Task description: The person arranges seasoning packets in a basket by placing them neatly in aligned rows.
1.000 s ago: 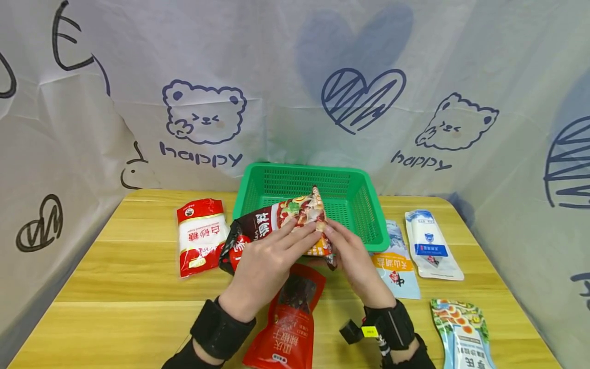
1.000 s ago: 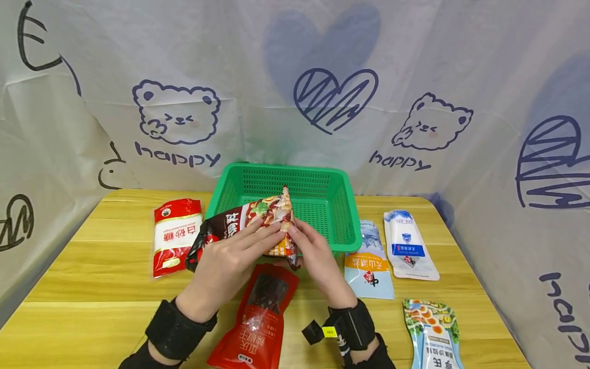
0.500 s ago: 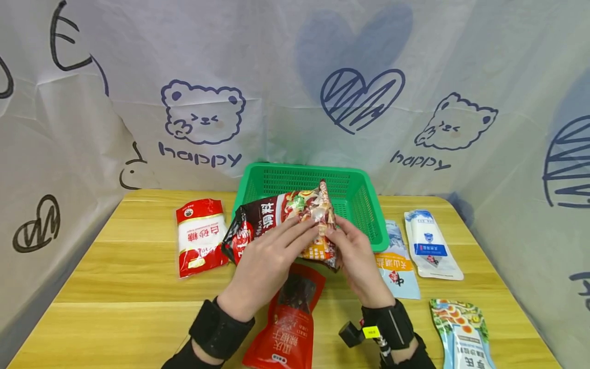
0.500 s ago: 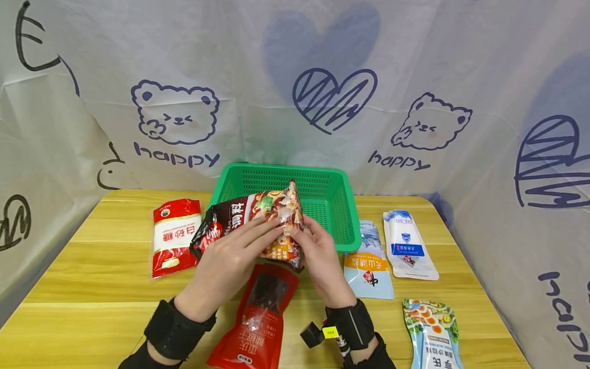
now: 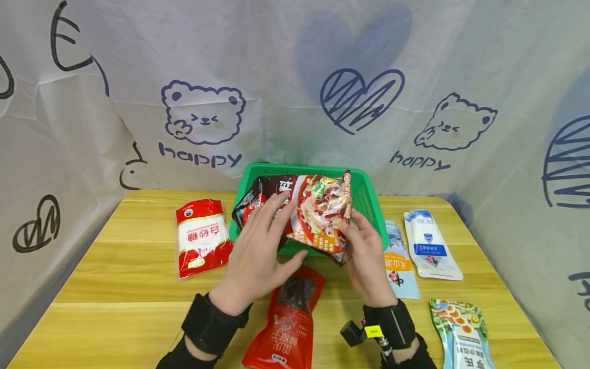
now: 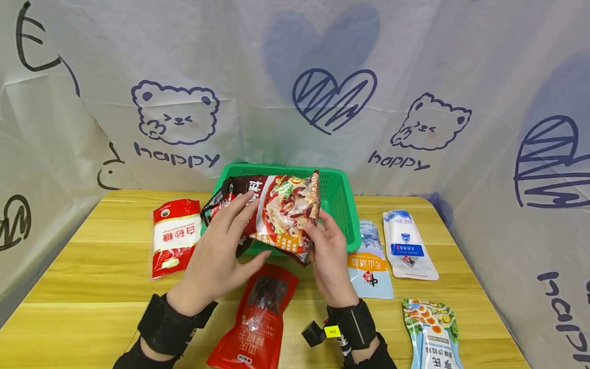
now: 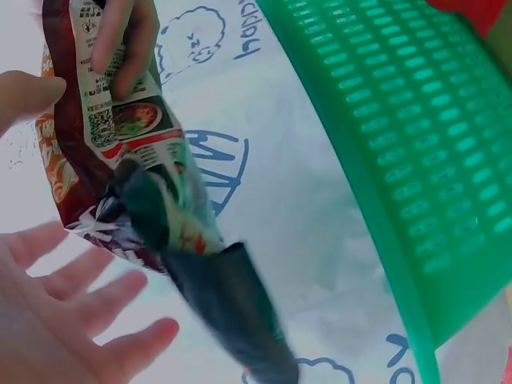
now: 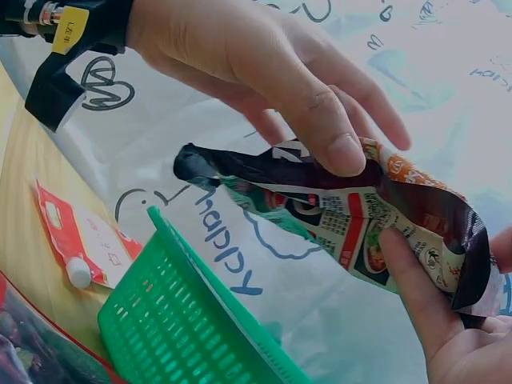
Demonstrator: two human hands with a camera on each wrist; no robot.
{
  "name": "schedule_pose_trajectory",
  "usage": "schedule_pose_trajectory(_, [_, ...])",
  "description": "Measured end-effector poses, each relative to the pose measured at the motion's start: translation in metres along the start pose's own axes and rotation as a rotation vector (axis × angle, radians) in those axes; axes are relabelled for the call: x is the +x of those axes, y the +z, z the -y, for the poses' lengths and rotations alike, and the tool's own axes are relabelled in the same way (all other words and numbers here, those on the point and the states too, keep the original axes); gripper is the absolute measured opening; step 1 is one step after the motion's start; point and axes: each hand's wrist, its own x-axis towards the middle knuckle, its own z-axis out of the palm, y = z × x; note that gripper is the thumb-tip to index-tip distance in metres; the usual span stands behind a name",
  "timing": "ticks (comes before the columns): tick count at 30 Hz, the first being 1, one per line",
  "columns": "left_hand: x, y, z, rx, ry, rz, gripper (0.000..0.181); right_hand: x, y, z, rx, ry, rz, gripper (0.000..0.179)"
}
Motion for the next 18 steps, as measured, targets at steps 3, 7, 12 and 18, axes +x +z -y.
schedule_pose_trajectory(3, [0.0,0.001,0.0,-0.023,-0.036,-0.048,0.103,0.001,0.0,0.001,0.052,-0.026,0.001,0.044])
schedule_pose_trajectory(7, [0.001,0.004,-0.008,-0.15,-0.125,-0.179,0.09,0.0,0.001,0.002,0.105,-0.075,-0.007,0.045])
schedule_pose_trajectory(12, [-0.001,0.013,-0.025,-0.367,-0.237,-0.359,0.061,-0.002,0.002,0.005,0.147,-0.139,-0.035,0.047])
schedule_pose_trajectory(18, [-0.006,0.016,-0.033,-0.508,-0.355,-0.198,0.019,-0.003,0.001,0.005,0.17,-0.186,-0.046,0.049])
